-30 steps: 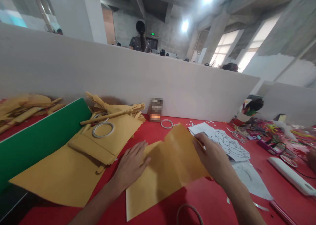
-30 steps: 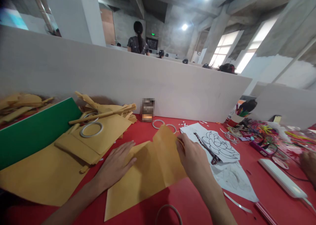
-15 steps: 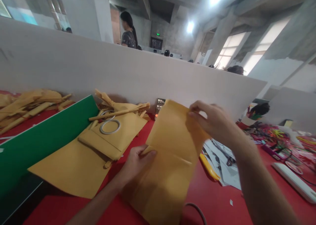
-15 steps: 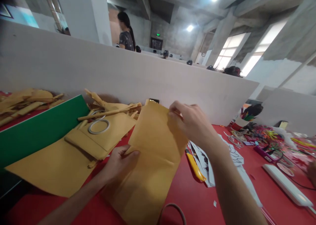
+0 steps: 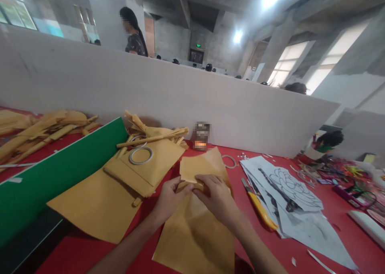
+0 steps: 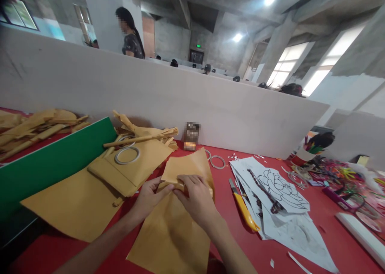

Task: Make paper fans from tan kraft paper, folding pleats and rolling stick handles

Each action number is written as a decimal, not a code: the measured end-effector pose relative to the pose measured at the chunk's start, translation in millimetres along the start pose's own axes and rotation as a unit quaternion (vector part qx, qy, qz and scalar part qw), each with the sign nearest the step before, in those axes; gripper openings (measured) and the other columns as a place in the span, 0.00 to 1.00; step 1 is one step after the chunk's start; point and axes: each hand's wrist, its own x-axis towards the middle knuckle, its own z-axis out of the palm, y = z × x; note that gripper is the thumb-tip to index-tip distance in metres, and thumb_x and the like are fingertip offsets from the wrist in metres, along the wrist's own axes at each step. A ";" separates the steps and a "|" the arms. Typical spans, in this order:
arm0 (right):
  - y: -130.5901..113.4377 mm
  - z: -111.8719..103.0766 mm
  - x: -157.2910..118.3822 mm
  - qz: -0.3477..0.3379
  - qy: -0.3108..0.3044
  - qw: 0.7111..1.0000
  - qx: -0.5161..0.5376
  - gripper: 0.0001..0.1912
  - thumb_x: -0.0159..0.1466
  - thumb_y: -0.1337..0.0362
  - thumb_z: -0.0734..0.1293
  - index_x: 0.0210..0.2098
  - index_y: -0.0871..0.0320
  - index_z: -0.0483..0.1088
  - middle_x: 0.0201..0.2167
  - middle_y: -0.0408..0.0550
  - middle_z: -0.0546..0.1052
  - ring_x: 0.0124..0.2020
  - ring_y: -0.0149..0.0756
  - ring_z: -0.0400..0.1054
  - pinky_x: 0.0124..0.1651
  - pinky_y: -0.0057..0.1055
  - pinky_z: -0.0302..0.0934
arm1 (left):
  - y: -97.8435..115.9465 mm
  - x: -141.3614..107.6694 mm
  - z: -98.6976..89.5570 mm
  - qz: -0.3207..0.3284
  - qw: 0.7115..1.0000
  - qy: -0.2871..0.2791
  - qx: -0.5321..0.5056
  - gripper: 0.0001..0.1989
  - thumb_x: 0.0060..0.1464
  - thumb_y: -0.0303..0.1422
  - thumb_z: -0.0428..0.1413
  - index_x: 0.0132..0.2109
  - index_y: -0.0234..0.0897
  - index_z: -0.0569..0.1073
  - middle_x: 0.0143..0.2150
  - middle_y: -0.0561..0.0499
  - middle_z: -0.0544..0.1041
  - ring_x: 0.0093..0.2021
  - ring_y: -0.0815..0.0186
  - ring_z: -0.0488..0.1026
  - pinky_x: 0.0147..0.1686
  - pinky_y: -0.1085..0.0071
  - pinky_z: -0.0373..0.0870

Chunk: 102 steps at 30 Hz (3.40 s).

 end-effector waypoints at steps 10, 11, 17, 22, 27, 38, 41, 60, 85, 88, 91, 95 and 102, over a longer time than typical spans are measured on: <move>28.0 -15.7 -14.2 0.036 0.066 0.997 0.022 0.09 0.73 0.59 0.67 0.51 0.52 0.76 0.50 0.52 0.82 0.53 0.48 0.75 0.60 0.48 0.64 | -8.7 -0.2 -1.6 -0.028 0.999 0.011 -0.022 0.23 0.52 0.49 0.70 0.46 0.37 0.79 0.42 0.47 0.86 0.40 0.57 0.83 0.40 0.66 0.79; 36.3 -16.9 -17.1 0.052 0.110 0.992 0.024 0.13 0.72 0.58 0.67 0.54 0.52 0.74 0.56 0.55 0.80 0.59 0.51 0.73 0.64 0.51 0.62 | -9.0 0.5 -2.1 -0.025 0.999 0.012 -0.031 0.24 0.52 0.48 0.70 0.48 0.37 0.78 0.43 0.46 0.86 0.41 0.56 0.83 0.42 0.66 0.80; 78.9 -8.4 -32.4 0.194 0.112 0.923 0.312 0.30 0.69 0.43 0.70 0.61 0.56 0.67 0.43 0.54 0.82 0.42 0.48 0.78 0.45 0.42 0.71 | -8.1 -0.6 -6.1 -0.020 0.998 0.053 -0.011 0.32 0.53 0.46 0.71 0.57 0.40 0.68 0.38 0.49 0.85 0.34 0.59 0.83 0.33 0.69 0.79; 76.4 -4.7 -36.3 0.259 0.106 0.827 0.488 0.33 0.60 0.40 0.78 0.55 0.54 0.72 0.36 0.49 0.83 0.36 0.47 0.78 0.40 0.39 0.71 | -4.3 -3.1 -8.5 -0.004 0.998 0.067 0.022 0.45 0.56 0.45 0.69 0.74 0.44 0.58 0.34 0.54 0.84 0.28 0.63 0.80 0.28 0.72 0.76; 65.0 -14.3 -39.7 0.268 0.127 0.785 0.544 0.35 0.60 0.46 0.79 0.62 0.50 0.71 0.37 0.46 0.83 0.34 0.41 0.77 0.39 0.35 0.70 | -14.7 6.0 -17.4 -0.016 0.997 0.068 0.042 0.26 0.53 0.47 0.71 0.52 0.36 0.79 0.39 0.47 0.86 0.33 0.62 0.81 0.32 0.73 0.77; 70.0 -15.6 -41.2 0.194 0.107 0.875 0.430 0.27 0.62 0.43 0.77 0.51 0.54 0.79 0.37 0.47 0.80 0.39 0.41 0.74 0.43 0.35 0.69 | -15.7 13.9 -23.0 -0.029 0.996 0.079 0.018 0.34 0.46 0.50 0.73 0.54 0.35 0.79 0.42 0.46 0.87 0.35 0.58 0.84 0.33 0.69 0.79; 72.6 -10.5 -40.5 0.196 0.115 0.885 0.406 0.27 0.61 0.43 0.78 0.50 0.55 0.80 0.38 0.49 0.82 0.38 0.42 0.75 0.42 0.35 0.69 | -16.6 14.1 -25.0 -0.048 0.996 0.068 0.035 0.35 0.47 0.51 0.72 0.57 0.35 0.78 0.41 0.45 0.87 0.35 0.57 0.85 0.34 0.67 0.80; 165.7 21.6 152.9 0.175 0.232 0.925 0.245 0.26 0.64 0.45 0.70 0.54 0.55 0.72 0.51 0.58 0.80 0.50 0.49 0.76 0.54 0.47 0.72 | -26.5 17.4 -30.7 0.048 0.955 0.072 0.282 0.18 0.59 0.46 0.59 0.49 0.39 0.81 0.44 0.47 0.86 0.42 0.57 0.83 0.44 0.66 0.78; 153.1 28.7 191.9 0.202 0.299 0.894 0.265 0.28 0.65 0.39 0.65 0.49 0.57 0.70 0.50 0.58 0.79 0.47 0.47 0.74 0.49 0.40 0.68 | -31.7 13.0 -29.9 0.012 0.977 0.049 0.205 0.16 0.60 0.42 0.61 0.52 0.39 0.79 0.40 0.48 0.84 0.40 0.57 0.82 0.40 0.67 0.75; 130.2 21.8 131.3 0.166 0.262 0.915 0.257 0.25 0.66 0.41 0.67 0.47 0.56 0.72 0.48 0.56 0.80 0.48 0.48 0.74 0.53 0.43 0.67 | -31.7 15.3 -29.8 0.014 0.985 0.050 0.167 0.19 0.59 0.43 0.63 0.53 0.39 0.78 0.44 0.47 0.84 0.44 0.57 0.81 0.42 0.67 0.75; 98.0 16.8 67.0 0.095 0.157 0.957 0.224 0.18 0.70 0.47 0.67 0.46 0.53 0.75 0.46 0.53 0.81 0.48 0.48 0.75 0.55 0.44 0.67 | -28.2 16.9 -25.8 0.001 0.993 0.052 0.107 0.22 0.56 0.44 0.65 0.54 0.38 0.77 0.42 0.48 0.82 0.42 0.59 0.81 0.41 0.68 0.75; 54.6 14.4 10.7 0.008 0.018 0.990 0.137 0.14 0.74 0.56 0.65 0.56 0.50 0.74 0.54 0.53 0.80 0.54 0.48 0.74 0.57 0.45 0.67 | -24.0 16.5 -18.6 -0.018 0.997 0.062 0.032 0.28 0.53 0.45 0.67 0.56 0.37 0.74 0.41 0.49 0.81 0.40 0.61 0.81 0.39 0.69 0.76; 36.5 22.5 -11.9 -0.012 -0.001 0.996 0.083 0.15 0.74 0.60 0.67 0.59 0.49 0.72 0.54 0.53 0.80 0.54 0.47 0.75 0.57 0.45 0.66 | -26.1 14.3 -20.3 0.017 0.997 0.022 0.077 0.24 0.55 0.43 0.66 0.56 0.37 0.76 0.47 0.44 0.84 0.45 0.59 0.82 0.46 0.66 0.79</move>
